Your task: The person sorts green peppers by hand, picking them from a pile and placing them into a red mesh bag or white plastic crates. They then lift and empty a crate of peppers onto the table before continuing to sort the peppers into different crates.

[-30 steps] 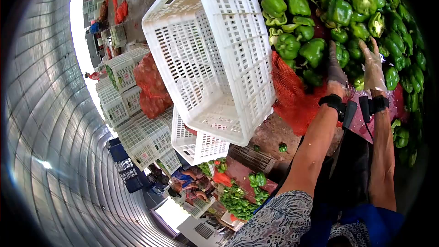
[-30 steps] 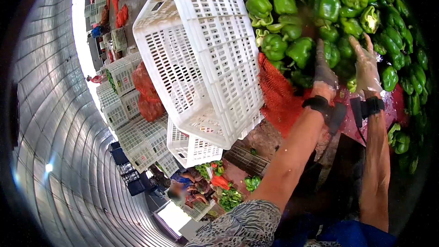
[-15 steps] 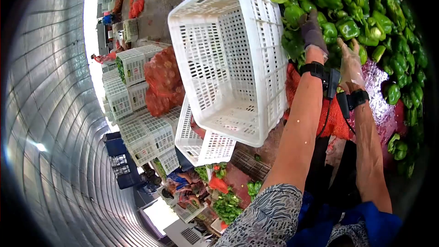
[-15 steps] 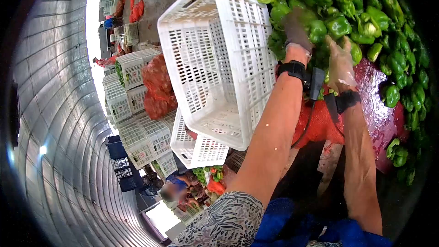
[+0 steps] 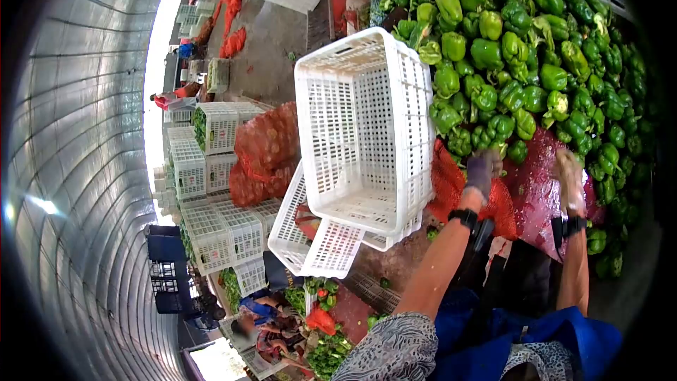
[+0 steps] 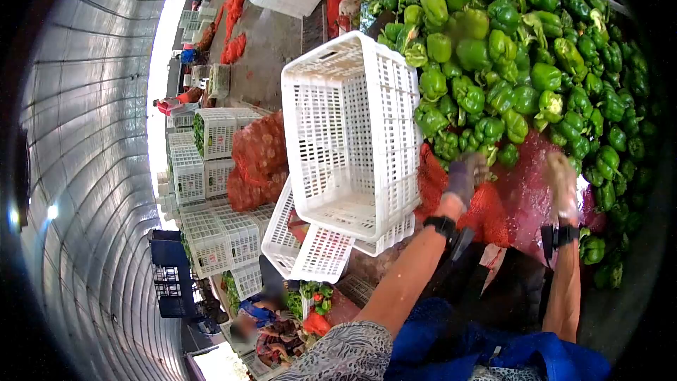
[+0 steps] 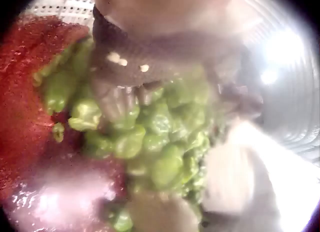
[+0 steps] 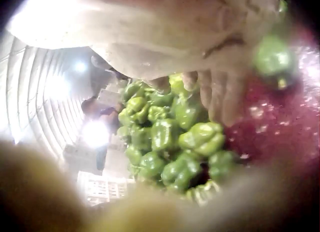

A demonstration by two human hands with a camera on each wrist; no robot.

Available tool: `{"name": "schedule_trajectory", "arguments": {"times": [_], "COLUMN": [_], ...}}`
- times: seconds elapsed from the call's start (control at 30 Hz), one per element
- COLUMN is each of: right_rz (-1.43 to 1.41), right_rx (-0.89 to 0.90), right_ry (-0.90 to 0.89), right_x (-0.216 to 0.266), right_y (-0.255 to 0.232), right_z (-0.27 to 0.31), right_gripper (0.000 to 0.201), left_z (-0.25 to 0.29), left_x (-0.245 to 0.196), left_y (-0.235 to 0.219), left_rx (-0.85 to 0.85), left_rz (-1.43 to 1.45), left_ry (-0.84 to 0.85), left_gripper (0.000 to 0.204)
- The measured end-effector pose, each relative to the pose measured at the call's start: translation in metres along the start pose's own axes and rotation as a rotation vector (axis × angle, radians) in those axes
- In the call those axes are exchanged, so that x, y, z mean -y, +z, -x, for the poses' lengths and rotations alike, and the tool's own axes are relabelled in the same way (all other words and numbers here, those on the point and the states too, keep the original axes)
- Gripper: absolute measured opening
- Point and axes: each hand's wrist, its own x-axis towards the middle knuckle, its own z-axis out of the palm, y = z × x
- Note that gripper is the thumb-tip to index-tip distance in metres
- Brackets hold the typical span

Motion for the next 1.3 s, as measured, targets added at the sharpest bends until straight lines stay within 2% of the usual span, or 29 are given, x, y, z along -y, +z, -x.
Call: {"name": "schedule_trajectory", "arguments": {"times": [0.03, 0.1, 0.13, 0.17, 0.2, 0.27, 0.3, 0.4, 0.47, 0.57, 0.6, 0.63, 0.67, 0.73, 0.77, 0.8, 0.83, 0.9, 0.93, 0.97, 1.03, 1.13, 1.17, 1.2, 1.23, 1.27, 1.3], "right_rz": [-0.018, -0.120, -0.072, 0.005, -0.057, -0.191, -0.199, -0.078, -0.088, -0.064, -0.054, -0.047, -0.066, -0.069, 0.037, -0.165, -0.188, 0.026, -0.098, -0.161, -0.256, -0.553, -0.560, -0.567, -0.569, -0.568, -0.519], "right_rx": [-0.003, -0.154, -0.147, -0.239, -0.209, -0.351, -0.355, -0.261, -0.251, -0.272, -0.195, -0.118, -0.192, -0.224, -0.205, -0.266, -0.288, -0.369, -0.477, -0.546, -0.645, -0.735, -0.747, -0.756, -0.768, -0.647, -0.685], "right_ry": [0.042, 0.004, 0.178, 0.228, 0.191, 0.138, 0.144, 0.174, 0.190, 0.216, 0.236, 0.254, 0.202, 0.226, 0.311, 0.304, 0.305, 0.407, 0.440, 0.481, 0.590, 0.512, 0.423, 0.332, 0.243, 0.111, 0.111], "right_x": [-0.023, -0.054, -0.071, -0.080, -0.088, -0.121, -0.129, -0.131, -0.136, -0.131, -0.128, -0.123, -0.123, -0.102, -0.123, -0.092, -0.082, -0.155, -0.128, -0.142, -0.163, -0.190, -0.189, -0.190, -0.193, -0.209, -0.220], "right_y": [-0.025, -0.050, -0.077, -0.089, -0.102, -0.130, -0.140, -0.157, -0.159, -0.150, -0.156, -0.159, -0.157, -0.159, -0.179, -0.160, -0.158, -0.203, -0.200, -0.212, -0.233, -0.261, -0.250, -0.251, -0.256, -0.262, -0.270], "right_z": [0.009, 0.041, 0.038, 0.056, 0.080, 0.111, 0.122, 0.153, 0.151, 0.147, 0.142, 0.137, 0.137, 0.139, 0.130, 0.140, 0.152, 0.162, 0.181, 0.187, 0.200, 0.207, 0.210, 0.213, 0.218, 0.221, 0.222], "right_gripper": [0.053, 0.044, 0.036, 0.029, 0.028, 0.036, 0.038, 0.041, 0.042, 0.038, 0.042, 0.046, 0.041, 0.034, 0.030, 0.029, 0.029, 0.039, 0.044, 0.046, 0.050, 0.071, 0.076, 0.082, 0.089, 0.097, 0.096], "left_z": [0.012, 0.008, 0.002, -0.005, -0.002, 0.016, 0.027, 0.053, 0.062, 0.045, 0.041, 0.046, 0.052, 0.068, 0.072, 0.078, 0.102, 0.095, 0.083, 0.075, 0.062, 0.062, 0.064, 0.061, 0.060, 0.061, 0.059], "left_x": [0.015, 0.049, 0.066, 0.082, 0.087, 0.091, 0.091, 0.081, 0.079, 0.102, 0.106, 0.107, 0.110, 0.111, 0.110, 0.108, 0.100, 0.103, 0.119, 0.133, 0.161, 0.198, 0.192, 0.202, 0.214, 0.224, 0.234], "left_y": [-0.004, -0.017, -0.027, -0.036, -0.040, -0.036, -0.033, -0.006, 0.005, 0.009, 0.017, 0.027, 0.034, 0.049, 0.049, 0.048, 0.056, 0.071, 0.083, 0.094, 0.107, 0.132, 0.134, 0.139, 0.144, 0.148, 0.152], "left_rx": [-0.024, 0.027, 0.050, 0.071, 0.091, 0.122, 0.137, 0.093, 0.087, 0.131, 0.096, 0.105, 0.113, 0.150, 0.208, 0.305, 0.277, 0.380, 0.297, 0.214, 0.253, 0.209, 0.209, 0.159, 0.178, 0.197, 0.215], "left_rz": [0.004, -0.025, -0.041, -0.058, -0.076, -0.085, -0.090, -0.087, -0.060, 0.005, -0.021, -0.011, -0.001, 0.025, -0.123, -0.279, -0.602, -0.519, -0.415, -0.310, -0.344, -0.365, -0.357, -0.325, -0.335, -0.345, -0.352], "left_ry": [-0.017, -0.123, -0.178, -0.235, -0.294, -0.315, -0.326, -0.347, -0.330, -0.408, -0.470, -0.439, -0.411, -0.398, -0.321, -0.268, -0.267, -0.296, -0.318, -0.332, -0.466, -0.585, -0.626, -0.687, -0.709, -0.729, -0.744], "left_gripper": [0.021, 0.026, 0.028, 0.030, 0.032, 0.035, 0.037, 0.038, 0.039, 0.042, 0.047, 0.047, 0.048, 0.047, 0.044, 0.043, 0.040, 0.044, 0.052, 0.061, 0.063, 0.071, 0.074, 0.066, 0.068, 0.072, 0.076]}}
